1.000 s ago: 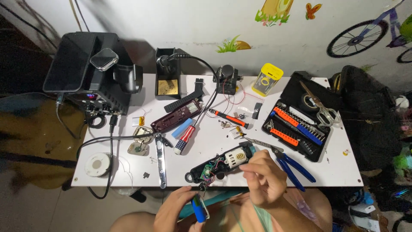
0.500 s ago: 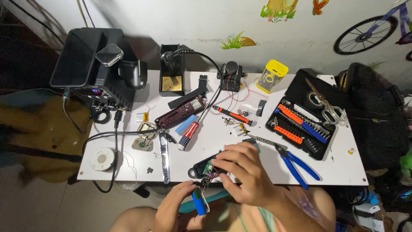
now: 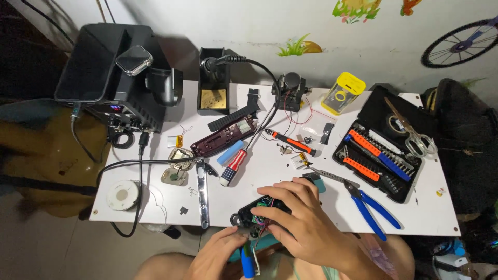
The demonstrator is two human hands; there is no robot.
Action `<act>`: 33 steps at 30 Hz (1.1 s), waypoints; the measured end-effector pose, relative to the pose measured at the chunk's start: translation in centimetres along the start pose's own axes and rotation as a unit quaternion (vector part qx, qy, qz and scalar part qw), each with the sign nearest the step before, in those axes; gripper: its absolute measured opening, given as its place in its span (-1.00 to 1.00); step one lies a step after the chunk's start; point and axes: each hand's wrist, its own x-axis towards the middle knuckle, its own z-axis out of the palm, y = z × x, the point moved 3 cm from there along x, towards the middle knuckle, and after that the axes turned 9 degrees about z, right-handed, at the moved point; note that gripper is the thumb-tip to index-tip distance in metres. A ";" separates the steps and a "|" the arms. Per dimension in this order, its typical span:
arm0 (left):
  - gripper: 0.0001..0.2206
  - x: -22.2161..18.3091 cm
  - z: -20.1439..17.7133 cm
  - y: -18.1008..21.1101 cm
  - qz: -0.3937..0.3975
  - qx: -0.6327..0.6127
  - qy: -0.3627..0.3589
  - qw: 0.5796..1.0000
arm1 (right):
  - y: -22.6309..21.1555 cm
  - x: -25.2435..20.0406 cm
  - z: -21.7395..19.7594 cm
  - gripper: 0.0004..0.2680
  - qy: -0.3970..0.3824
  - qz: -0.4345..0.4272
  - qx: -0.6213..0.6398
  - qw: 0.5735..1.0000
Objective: Repairing and testing the internal components of an electric clipper on a workbench.
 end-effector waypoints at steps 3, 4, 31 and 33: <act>-0.32 0.0 -0.1 0.2 -0.004 0.036 0.011 0.999 | 0.4 0.4 -0.1 -0.75 -0.031 0.019 0.010 0.999; -0.32 -0.5 0.1 -0.8 -0.006 0.034 0.010 0.999 | 0.5 0.5 -0.3 -0.75 -0.034 0.020 0.010 0.999; -0.62 -15.8 17.6 -20.2 -0.447 -0.791 -0.241 0.341 | 0.7 1.3 0.7 -0.95 0.066 0.103 0.101 0.987; -0.50 -16.2 18.1 -20.3 -0.406 -0.782 -0.280 0.382 | 0.6 1.3 0.8 -0.95 0.078 0.115 0.102 0.985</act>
